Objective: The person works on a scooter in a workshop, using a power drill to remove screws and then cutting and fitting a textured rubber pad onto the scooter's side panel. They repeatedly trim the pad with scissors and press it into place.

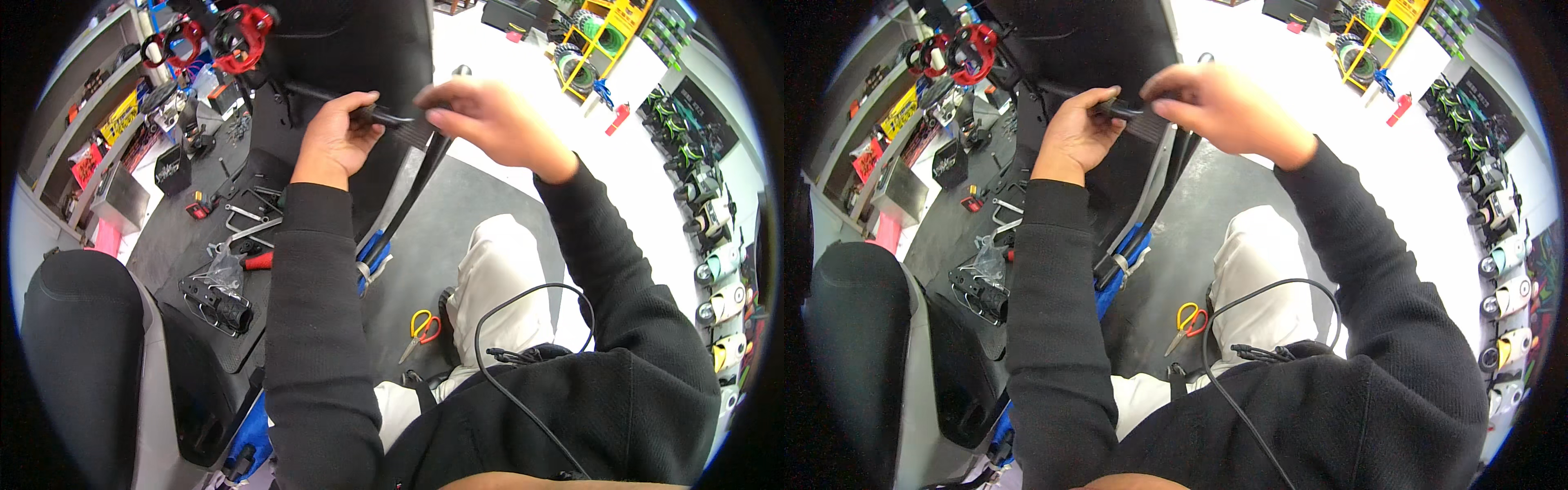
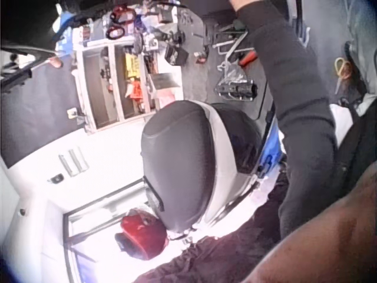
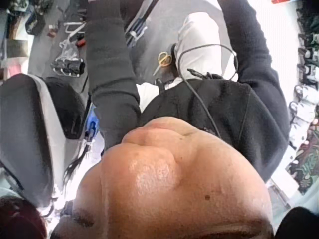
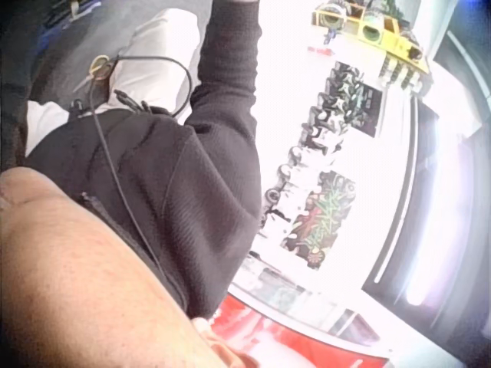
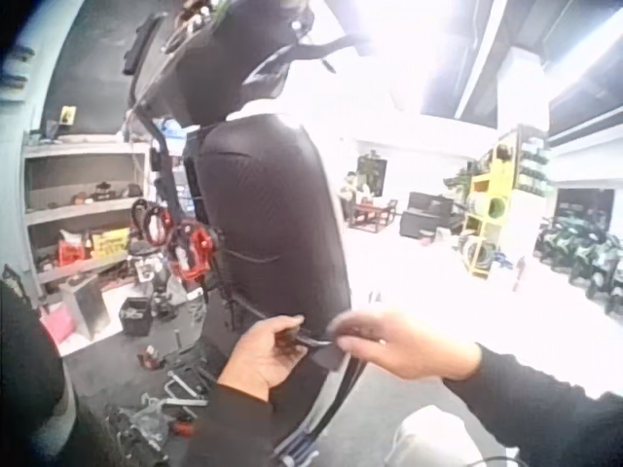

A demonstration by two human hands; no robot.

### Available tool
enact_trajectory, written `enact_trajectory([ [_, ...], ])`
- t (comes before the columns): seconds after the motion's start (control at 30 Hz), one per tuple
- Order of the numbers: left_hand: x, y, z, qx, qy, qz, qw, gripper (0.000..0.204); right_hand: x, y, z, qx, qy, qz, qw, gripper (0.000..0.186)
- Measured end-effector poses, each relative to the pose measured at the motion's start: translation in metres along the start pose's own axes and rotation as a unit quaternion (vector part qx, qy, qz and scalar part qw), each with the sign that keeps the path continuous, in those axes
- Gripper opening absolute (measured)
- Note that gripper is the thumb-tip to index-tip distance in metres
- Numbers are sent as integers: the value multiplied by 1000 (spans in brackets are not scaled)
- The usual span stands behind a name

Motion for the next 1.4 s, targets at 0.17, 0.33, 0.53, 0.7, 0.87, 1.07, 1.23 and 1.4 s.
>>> enact_trajectory([
  [0.17,5,-5,-8,24,3,25,999,10,33,-2,38,-90,4,-48,995,26],
  [0.33,-2,-2,-6,-2,-34,19,999,12,50,-16,55,-66,-43,-37,996,27],
  [0.53,-2,-2,-2,6,-34,7,999,13,57,-24,62,-55,-68,-57,995,24],
  [0.7,2,-4,-4,1,-10,-10,1000,22,59,-25,64,-41,-68,-79,994,24],
  [0.87,2,-7,-11,12,58,-4,998,25,59,-28,67,-5,-71,-86,994,24],
  [1.07,-15,-1,-12,9,92,-72,993,22,62,-35,72,23,-18,-59,998,25],
  [1.23,-24,3,-3,44,97,-105,989,15,57,-29,73,9,-48,-34,998,22],
  [1.4,-25,7,-8,106,119,-111,981,14,61,-31,69,0,-19,-49,999,23],
])
Point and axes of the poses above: each hand's wrist, its own z-axis towards the middle knuckle, its own x-axis out of the palm, y = z × x, the point moved 8 cm from there along z, towards the middle knuckle, and after that the axes turned 15 degrees about -y, right-handed, at the moved point
